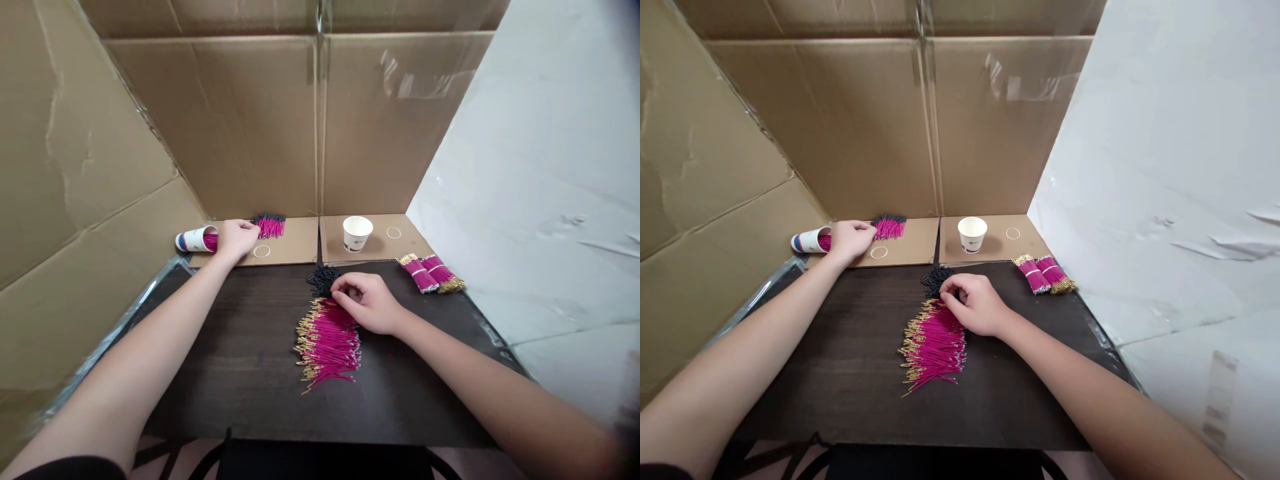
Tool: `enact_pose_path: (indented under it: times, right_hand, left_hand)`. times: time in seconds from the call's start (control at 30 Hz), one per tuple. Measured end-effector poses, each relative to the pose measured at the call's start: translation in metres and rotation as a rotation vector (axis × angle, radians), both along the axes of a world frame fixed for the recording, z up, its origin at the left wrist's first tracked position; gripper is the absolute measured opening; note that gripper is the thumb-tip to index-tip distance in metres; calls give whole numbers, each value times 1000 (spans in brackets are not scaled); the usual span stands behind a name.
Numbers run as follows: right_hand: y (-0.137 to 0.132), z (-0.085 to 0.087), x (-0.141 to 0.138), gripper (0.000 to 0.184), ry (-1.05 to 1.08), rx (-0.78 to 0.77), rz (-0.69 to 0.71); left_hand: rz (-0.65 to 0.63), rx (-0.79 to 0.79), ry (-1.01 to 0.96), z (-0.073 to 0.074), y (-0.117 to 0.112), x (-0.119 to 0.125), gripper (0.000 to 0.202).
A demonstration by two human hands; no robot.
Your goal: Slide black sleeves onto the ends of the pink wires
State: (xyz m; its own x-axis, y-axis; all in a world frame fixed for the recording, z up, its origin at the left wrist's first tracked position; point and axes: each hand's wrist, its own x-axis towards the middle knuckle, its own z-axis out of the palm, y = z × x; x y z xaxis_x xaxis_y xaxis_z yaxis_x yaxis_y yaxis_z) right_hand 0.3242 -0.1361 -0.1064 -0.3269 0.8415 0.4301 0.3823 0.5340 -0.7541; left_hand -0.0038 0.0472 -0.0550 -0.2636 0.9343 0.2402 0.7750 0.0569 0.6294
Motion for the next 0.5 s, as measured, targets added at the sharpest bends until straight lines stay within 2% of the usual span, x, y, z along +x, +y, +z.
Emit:
enact_pose_path:
  times: [0.1,0.3,0.4,0.5]
  right_hand:
    - [2,2,4,8,-64,65,3]
    - [1,11,11,4,-269,55,119]
    - [-2,13,11,6,-341,20,166]
    - [-4,12,9,7,-385,1,173]
  left_hand:
    - [-67,2,-50,-4,-32,21,14]
    - [-544,3,-194,-26,-115,76,15]
    - [-681,86,-152,-39,-134,85,15]
    - [-750,140,-106,-49,-135,81,11]
